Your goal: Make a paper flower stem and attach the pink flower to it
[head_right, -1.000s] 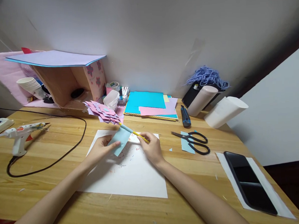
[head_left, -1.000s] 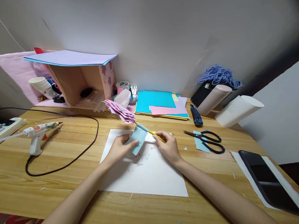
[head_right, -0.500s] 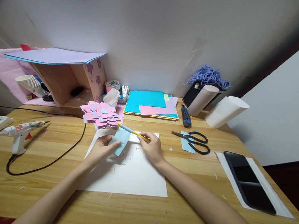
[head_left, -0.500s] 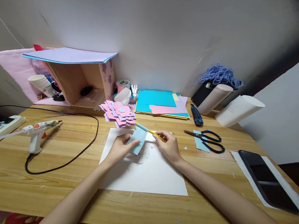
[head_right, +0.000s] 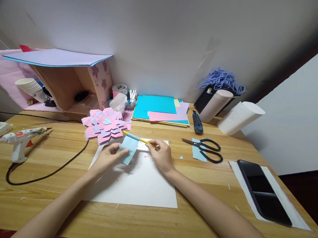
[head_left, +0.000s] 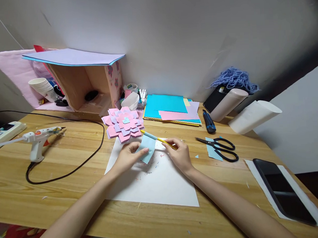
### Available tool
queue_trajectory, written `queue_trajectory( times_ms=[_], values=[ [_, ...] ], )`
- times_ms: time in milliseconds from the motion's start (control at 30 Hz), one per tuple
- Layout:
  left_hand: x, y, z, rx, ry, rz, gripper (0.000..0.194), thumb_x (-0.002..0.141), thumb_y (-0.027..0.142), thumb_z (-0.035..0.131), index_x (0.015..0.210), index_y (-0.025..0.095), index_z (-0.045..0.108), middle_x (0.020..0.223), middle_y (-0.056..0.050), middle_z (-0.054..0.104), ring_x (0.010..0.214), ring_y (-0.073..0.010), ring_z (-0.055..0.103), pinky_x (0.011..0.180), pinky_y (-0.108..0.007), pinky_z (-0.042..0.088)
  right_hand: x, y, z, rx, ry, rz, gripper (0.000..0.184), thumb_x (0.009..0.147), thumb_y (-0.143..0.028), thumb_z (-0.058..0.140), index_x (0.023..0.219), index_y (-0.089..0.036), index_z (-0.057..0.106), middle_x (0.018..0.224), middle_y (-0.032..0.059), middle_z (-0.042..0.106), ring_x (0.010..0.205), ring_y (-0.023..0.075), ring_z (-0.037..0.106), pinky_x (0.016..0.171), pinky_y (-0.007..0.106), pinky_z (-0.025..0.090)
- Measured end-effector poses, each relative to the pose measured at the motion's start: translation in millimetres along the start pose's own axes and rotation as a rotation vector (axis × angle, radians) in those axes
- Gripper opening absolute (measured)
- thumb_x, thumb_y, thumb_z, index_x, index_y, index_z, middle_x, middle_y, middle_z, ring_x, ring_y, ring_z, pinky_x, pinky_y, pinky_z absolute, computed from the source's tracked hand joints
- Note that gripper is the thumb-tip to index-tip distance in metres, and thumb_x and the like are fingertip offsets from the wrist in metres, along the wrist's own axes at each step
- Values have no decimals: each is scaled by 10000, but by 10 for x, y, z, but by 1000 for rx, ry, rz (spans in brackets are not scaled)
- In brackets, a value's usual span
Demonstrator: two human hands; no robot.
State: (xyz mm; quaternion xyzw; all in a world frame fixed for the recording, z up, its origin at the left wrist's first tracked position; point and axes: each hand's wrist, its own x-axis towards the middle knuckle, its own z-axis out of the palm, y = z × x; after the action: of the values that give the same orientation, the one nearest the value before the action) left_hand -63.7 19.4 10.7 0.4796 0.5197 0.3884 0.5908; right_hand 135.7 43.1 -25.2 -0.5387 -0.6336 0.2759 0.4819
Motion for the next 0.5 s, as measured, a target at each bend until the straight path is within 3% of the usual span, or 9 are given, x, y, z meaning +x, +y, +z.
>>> queue_trajectory(
  times_ms=[133, 300, 500],
  values=[
    [3, -1, 3, -53, -8, -32, 325, 648, 446, 692, 765, 154, 612, 748, -25, 630, 668, -170, 604, 590, -302, 526, 0, 4, 2, 3, -1, 3, 137, 768, -310, 603, 778, -184, 657, 783, 51, 663, 748, 182, 595, 657, 290, 459],
    [24, 3, 3, -27, -50, 61, 278, 677, 412, 682, 745, 147, 632, 761, -24, 637, 687, -143, 589, 636, -251, 485, -1, -2, -1, 0, -1, -10, 116, 768, -293, 606, 760, -189, 656, 765, 42, 658, 737, 178, 591, 652, 285, 452],
    [35, -15, -2, -17, -89, 69, 282, 706, 419, 657, 760, 144, 622, 737, -18, 629, 661, -131, 578, 605, -237, 467, 9, 12, 1, -13, 5, -31, 94, 762, -269, 620, 730, -187, 651, 729, 30, 642, 706, 165, 579, 633, 272, 437]
  ],
)
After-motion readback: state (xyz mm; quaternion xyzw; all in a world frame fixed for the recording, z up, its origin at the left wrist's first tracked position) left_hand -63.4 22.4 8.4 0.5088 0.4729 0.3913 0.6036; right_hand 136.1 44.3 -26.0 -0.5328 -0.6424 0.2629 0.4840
